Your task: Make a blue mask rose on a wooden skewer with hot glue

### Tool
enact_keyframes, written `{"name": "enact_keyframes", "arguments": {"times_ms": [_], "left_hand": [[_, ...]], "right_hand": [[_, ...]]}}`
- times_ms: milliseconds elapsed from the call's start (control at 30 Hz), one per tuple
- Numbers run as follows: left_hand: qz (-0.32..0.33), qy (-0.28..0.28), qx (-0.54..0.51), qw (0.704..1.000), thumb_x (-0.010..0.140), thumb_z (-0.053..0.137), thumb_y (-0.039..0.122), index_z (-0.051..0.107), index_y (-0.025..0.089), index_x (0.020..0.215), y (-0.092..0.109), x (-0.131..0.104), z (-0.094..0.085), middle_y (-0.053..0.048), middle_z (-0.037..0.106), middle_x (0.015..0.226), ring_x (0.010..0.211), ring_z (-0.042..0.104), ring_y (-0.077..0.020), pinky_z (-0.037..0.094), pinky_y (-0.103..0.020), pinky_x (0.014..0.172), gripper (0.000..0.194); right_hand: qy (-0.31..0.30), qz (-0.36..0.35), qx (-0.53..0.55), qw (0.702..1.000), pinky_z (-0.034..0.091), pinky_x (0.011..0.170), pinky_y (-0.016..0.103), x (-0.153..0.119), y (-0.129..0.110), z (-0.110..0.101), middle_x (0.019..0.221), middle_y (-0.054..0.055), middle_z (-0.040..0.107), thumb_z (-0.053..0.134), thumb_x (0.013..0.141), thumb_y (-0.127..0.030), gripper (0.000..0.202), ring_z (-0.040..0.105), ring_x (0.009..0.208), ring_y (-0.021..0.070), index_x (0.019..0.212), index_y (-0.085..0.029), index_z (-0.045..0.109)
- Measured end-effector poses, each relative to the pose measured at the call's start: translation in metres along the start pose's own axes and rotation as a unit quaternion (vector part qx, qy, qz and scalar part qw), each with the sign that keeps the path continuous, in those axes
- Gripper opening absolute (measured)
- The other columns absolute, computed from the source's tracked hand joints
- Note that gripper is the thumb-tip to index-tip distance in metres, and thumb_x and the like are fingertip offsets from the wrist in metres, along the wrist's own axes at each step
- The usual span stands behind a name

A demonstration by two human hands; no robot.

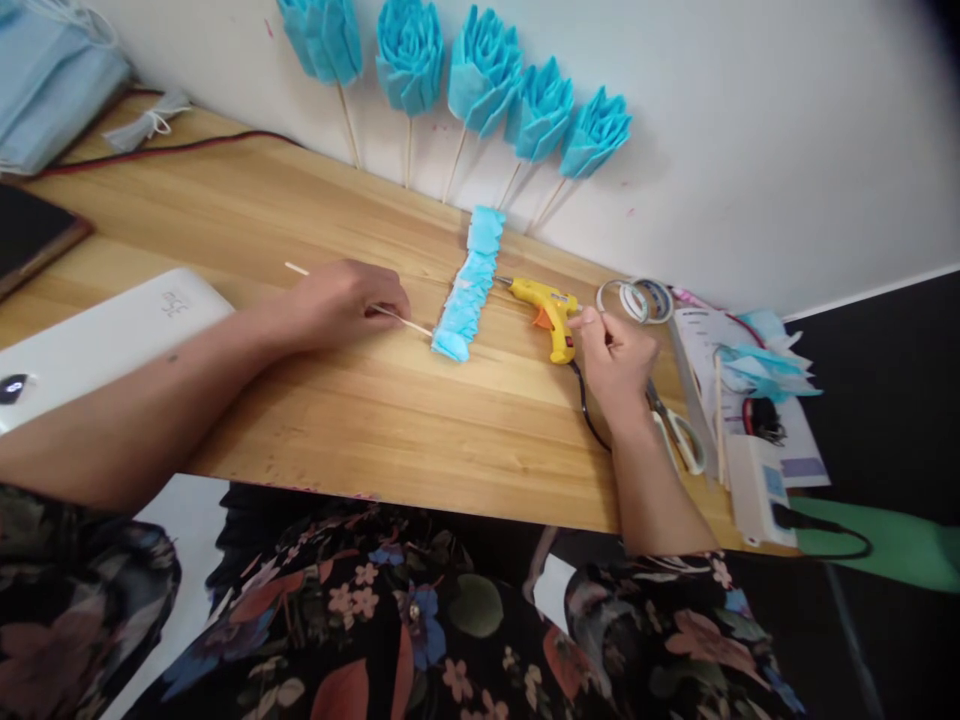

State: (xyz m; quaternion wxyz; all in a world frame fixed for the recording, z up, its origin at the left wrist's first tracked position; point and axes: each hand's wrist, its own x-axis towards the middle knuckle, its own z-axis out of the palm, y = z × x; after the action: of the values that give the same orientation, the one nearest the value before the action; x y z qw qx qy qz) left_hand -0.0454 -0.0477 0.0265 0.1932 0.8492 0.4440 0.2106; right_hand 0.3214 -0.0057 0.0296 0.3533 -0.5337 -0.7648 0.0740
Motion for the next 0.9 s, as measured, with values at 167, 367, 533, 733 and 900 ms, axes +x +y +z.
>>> {"name": "enact_keyframes", "arguments": {"times_ms": [167, 367, 533, 733, 900], "left_hand": [[-0.029, -0.003, 0.016, 0.999, 0.101, 0.048, 0.039, 0.072, 0.018, 0.087, 0.003, 0.001, -0.002, -0.009, 0.075, 0.094, 0.084, 0.066, -0.0196, 0.044, -0.028, 0.075, 0.034], [-0.038, -0.002, 0.014, 0.999, 0.101, 0.048, 0.04, 0.07, 0.018, 0.088, 0.006, 0.001, -0.003, -0.009, 0.075, 0.095, 0.084, 0.066, -0.0198, 0.045, -0.029, 0.075, 0.034], [-0.035, -0.012, 0.007, 0.999, 0.101, 0.049, 0.038, 0.07, 0.018, 0.088, 0.008, 0.002, -0.003, -0.009, 0.075, 0.096, 0.085, 0.067, -0.0215, 0.046, -0.03, 0.078, 0.032], [-0.032, 0.002, 0.019, 0.999, 0.101, 0.048, 0.036, 0.071, 0.017, 0.089, 0.002, 0.001, -0.001, -0.009, 0.075, 0.095, 0.084, 0.066, -0.0201, 0.046, -0.029, 0.077, 0.033], [-0.043, 0.003, 0.03, 0.999, 0.101, 0.048, 0.038, 0.072, 0.017, 0.095, 0.0, 0.0, -0.003, -0.008, 0.075, 0.097, 0.087, 0.065, -0.0187, 0.044, -0.026, 0.08, 0.033]], "right_hand": [[-0.062, -0.06, 0.004, 0.996, 0.04, 0.063, 0.034, -0.008, -0.011, -0.001, 0.058, 0.003, 0.058, 0.047, 0.102, -0.061, 0.054, 0.052, 0.057, 0.0171, 0.071, -0.025, 0.073], [-0.129, -0.121, 0.01, 0.984, 0.037, 0.062, 0.035, -0.012, -0.021, 0.002, 0.056, 0.003, 0.054, 0.049, 0.103, -0.05, 0.052, 0.05, 0.056, 0.0166, 0.06, -0.024, 0.064], [-0.142, -0.13, 0.01, 0.981, 0.038, 0.061, 0.034, -0.013, -0.024, 0.007, 0.053, 0.002, 0.05, 0.046, 0.104, -0.052, 0.056, 0.047, 0.055, 0.0161, 0.057, -0.025, 0.059], [-0.159, -0.157, -0.007, 0.975, 0.035, 0.059, 0.034, -0.013, -0.02, 0.022, 0.053, 0.003, 0.053, 0.044, 0.103, -0.051, 0.057, 0.047, 0.054, 0.016, 0.054, -0.025, 0.051], [-0.186, -0.204, -0.045, 0.96, 0.033, 0.059, 0.033, -0.014, -0.018, 0.029, 0.056, 0.004, 0.058, 0.044, 0.104, -0.045, 0.052, 0.05, 0.055, 0.0161, 0.057, -0.024, 0.055]]}}
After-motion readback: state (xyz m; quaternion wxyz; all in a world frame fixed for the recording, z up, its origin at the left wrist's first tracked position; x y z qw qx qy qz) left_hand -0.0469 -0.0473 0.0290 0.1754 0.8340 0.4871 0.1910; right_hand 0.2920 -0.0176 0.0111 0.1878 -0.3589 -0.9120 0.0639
